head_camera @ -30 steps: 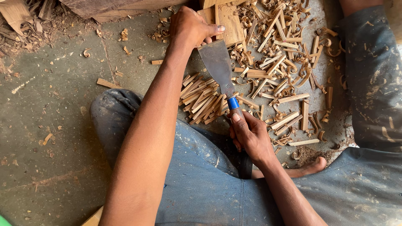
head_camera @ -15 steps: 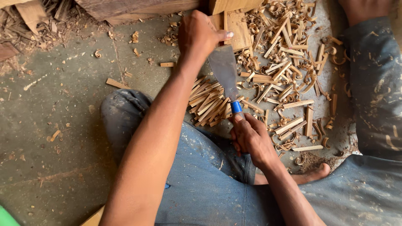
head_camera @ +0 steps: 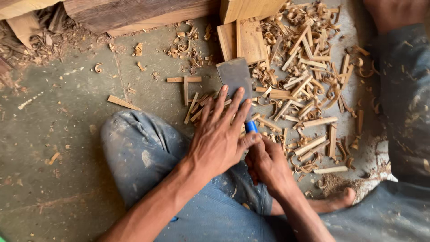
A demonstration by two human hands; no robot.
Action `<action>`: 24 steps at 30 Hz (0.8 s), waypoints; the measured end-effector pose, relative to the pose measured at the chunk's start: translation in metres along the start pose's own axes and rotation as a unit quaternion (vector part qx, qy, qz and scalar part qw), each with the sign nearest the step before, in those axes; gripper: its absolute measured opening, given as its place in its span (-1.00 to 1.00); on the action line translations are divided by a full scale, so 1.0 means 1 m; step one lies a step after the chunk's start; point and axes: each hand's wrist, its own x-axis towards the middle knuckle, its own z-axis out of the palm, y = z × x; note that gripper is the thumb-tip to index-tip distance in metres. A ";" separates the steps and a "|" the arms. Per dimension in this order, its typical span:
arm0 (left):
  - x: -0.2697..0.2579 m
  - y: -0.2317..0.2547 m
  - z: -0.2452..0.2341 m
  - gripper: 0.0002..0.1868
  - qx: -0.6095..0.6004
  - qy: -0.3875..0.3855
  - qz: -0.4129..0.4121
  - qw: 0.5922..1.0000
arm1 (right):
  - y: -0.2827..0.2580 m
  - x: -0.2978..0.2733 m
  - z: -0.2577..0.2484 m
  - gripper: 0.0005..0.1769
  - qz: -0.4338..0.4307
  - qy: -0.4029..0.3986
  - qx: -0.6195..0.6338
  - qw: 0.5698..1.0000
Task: The person uses a scraper to shave and smooth several small wooden pieces while sitting on the floor. They pick up individual pieces from a pile, scrape them repeatedly to remove wood shavings, and turn them over by hand.
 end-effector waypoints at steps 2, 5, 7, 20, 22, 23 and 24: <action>-0.002 -0.001 -0.003 -0.14 -0.006 0.014 0.011 1.000 | 0.000 0.002 0.003 -0.49 0.009 0.008 -0.024 1.000; 0.002 -0.007 -0.007 -0.16 -0.044 0.006 0.023 0.999 | -0.006 0.009 0.006 -0.48 0.021 0.000 -0.037 0.999; 0.002 -0.006 -0.004 -0.16 -0.039 -0.005 0.023 0.999 | -0.007 0.010 0.003 -0.47 0.020 0.001 -0.057 0.998; 0.014 -0.003 -0.027 -0.13 -0.060 -0.004 0.024 0.998 | -0.022 0.005 0.011 -0.41 0.073 0.063 -0.111 0.989; 0.033 -0.007 -0.039 -0.14 -0.036 -0.010 0.030 0.999 | -0.030 0.019 0.012 -0.38 0.077 0.071 -0.127 0.986; 0.041 -0.011 -0.038 -0.15 -0.026 -0.015 0.032 0.999 | -0.031 0.026 0.010 -0.37 0.072 0.066 -0.138 0.986; 0.045 -0.014 -0.035 -0.15 -0.013 -0.015 0.025 0.999 | -0.028 0.032 0.007 -0.36 0.067 0.061 -0.148 0.985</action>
